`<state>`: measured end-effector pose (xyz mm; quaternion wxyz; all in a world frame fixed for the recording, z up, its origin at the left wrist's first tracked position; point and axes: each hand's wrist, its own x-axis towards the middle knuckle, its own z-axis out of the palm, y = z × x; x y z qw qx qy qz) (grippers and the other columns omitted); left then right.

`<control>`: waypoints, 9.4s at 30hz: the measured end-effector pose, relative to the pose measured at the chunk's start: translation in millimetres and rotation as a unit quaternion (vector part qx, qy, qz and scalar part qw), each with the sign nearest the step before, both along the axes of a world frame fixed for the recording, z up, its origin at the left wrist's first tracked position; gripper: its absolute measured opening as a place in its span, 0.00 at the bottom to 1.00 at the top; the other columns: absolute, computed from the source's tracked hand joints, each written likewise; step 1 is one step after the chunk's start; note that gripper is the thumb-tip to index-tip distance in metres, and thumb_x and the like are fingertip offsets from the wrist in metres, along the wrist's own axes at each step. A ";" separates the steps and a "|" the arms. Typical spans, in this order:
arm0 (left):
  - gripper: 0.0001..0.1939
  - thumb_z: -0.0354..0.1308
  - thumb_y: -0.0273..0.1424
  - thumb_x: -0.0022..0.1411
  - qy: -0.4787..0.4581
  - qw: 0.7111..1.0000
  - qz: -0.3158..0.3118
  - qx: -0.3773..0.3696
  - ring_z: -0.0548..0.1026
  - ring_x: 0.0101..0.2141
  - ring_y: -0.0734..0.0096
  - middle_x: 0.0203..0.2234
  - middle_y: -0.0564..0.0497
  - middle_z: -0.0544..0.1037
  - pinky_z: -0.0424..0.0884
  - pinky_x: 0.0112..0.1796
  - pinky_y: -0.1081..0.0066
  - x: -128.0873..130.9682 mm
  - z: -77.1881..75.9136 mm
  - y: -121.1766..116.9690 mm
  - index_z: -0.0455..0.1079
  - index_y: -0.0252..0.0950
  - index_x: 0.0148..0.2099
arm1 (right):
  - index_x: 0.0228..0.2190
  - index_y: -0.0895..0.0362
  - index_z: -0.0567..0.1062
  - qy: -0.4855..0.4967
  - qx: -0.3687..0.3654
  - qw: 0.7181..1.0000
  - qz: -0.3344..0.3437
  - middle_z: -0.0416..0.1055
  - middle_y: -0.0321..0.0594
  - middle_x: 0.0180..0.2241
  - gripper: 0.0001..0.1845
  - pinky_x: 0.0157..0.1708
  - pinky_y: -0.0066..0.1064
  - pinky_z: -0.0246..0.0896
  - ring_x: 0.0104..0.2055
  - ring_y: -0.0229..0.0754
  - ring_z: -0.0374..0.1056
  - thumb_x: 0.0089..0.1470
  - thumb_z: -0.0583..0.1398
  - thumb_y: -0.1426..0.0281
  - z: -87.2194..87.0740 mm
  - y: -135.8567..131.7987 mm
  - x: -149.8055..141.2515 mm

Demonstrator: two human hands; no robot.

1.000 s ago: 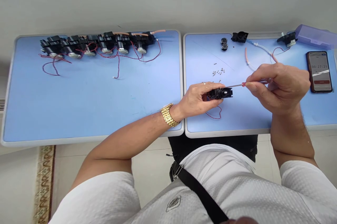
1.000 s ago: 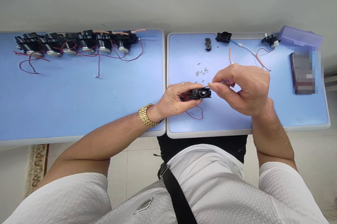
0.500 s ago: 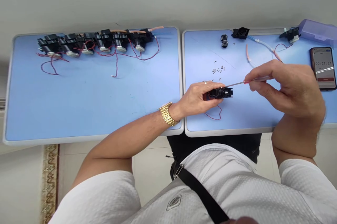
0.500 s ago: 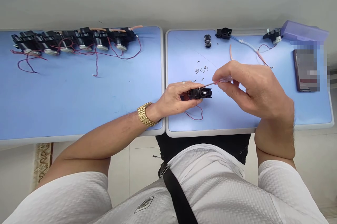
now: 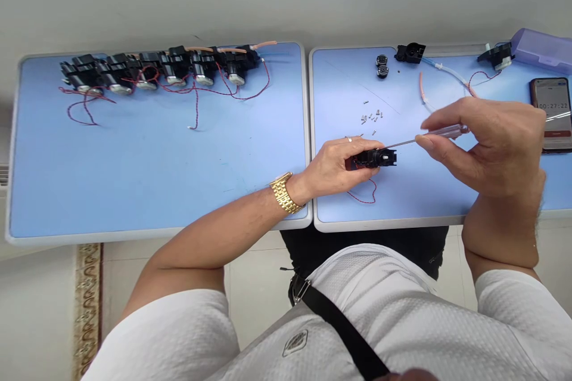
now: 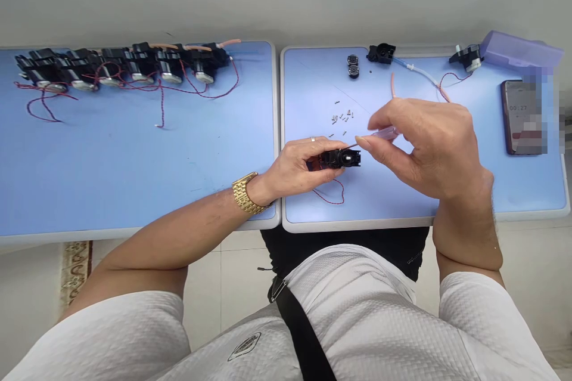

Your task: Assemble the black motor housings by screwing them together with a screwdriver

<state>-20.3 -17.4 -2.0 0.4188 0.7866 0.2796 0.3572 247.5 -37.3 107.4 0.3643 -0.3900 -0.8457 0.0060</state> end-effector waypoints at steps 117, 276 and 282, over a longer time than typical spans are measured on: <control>0.19 0.71 0.31 0.68 -0.013 1.000 0.009 -0.017 0.84 0.37 0.70 0.41 0.49 0.89 0.78 0.40 0.72 2.3 -3.2 -0.5 0.85 0.40 0.59 | 0.33 0.50 0.76 -0.019 0.008 0.999 -0.042 0.78 0.29 0.24 0.19 0.23 0.36 0.60 0.24 0.41 0.77 0.72 0.68 0.52 -10.3 4.8 4.8; 0.17 0.70 0.33 0.68 0.007 0.999 -0.005 -0.035 0.80 0.34 0.72 0.39 0.49 0.87 0.77 0.39 0.72 1.3 3.0 -0.5 0.83 0.36 0.57 | 0.44 0.44 0.80 -0.064 -0.083 0.984 -0.141 0.88 0.32 0.38 0.04 0.35 0.43 0.68 0.37 0.50 0.84 0.72 0.64 0.67 -31.6 13.7 -6.8; 0.18 0.70 0.35 0.68 0.030 0.998 -0.003 -0.050 0.82 0.36 0.70 0.40 0.50 0.88 0.78 0.40 0.71 1.2 3.3 -0.2 0.83 0.38 0.58 | 0.44 0.44 0.79 -0.073 -0.079 0.984 -0.141 0.88 0.31 0.38 0.04 0.33 0.43 0.68 0.36 0.50 0.83 0.73 0.63 0.65 -33.5 14.0 -7.0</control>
